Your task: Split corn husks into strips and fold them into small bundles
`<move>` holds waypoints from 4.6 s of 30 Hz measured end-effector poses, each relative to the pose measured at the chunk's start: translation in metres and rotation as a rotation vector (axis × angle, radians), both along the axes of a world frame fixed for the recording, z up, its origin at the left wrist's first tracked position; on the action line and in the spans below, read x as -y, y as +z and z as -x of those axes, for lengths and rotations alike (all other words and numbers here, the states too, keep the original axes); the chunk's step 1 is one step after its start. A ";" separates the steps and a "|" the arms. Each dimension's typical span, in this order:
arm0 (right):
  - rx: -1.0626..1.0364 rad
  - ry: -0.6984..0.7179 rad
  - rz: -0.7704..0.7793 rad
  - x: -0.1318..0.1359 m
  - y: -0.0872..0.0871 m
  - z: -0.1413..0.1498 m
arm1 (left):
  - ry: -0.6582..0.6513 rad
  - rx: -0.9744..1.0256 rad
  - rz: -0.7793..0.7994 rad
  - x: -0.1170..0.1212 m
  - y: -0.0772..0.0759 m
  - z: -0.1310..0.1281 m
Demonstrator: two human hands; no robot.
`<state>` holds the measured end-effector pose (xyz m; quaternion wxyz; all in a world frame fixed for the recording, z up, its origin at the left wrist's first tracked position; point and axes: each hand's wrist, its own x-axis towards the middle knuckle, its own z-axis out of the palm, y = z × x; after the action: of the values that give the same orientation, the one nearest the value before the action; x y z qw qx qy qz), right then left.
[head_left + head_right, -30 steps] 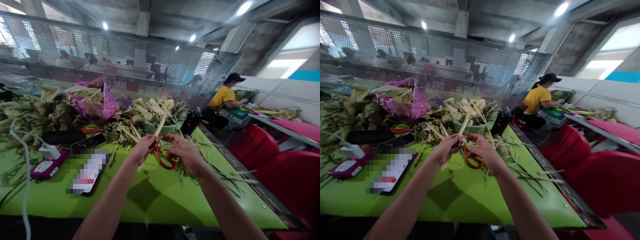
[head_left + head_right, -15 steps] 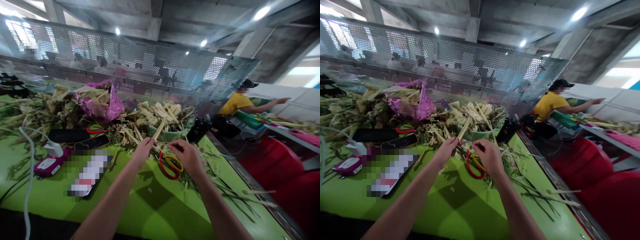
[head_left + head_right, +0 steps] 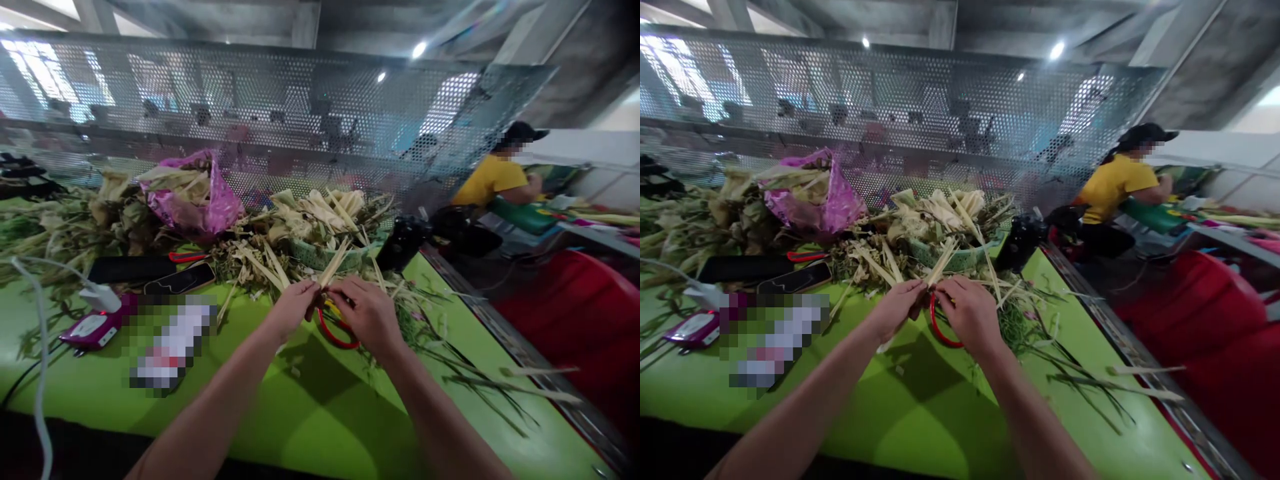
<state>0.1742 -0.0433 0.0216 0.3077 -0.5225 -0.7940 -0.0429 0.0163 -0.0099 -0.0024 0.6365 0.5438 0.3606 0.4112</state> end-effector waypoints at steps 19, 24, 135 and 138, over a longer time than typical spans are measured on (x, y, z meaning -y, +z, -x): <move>-0.167 0.267 0.297 0.001 0.026 -0.029 | -0.302 -0.524 -0.651 0.008 0.010 0.014; -0.588 0.343 0.618 -0.008 0.017 -0.036 | -0.481 -0.188 -0.315 0.012 0.019 0.016; -0.352 0.348 0.430 -0.009 0.002 -0.020 | -0.343 -0.605 -0.525 0.001 0.008 0.020; -0.690 0.374 0.647 -0.009 0.004 -0.023 | -0.456 -0.266 -0.286 0.002 0.015 0.023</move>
<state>0.1969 -0.0345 0.0251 0.3767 -0.4237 -0.6988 0.4362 -0.0071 -0.0115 0.0123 0.5767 0.7440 0.2479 0.2292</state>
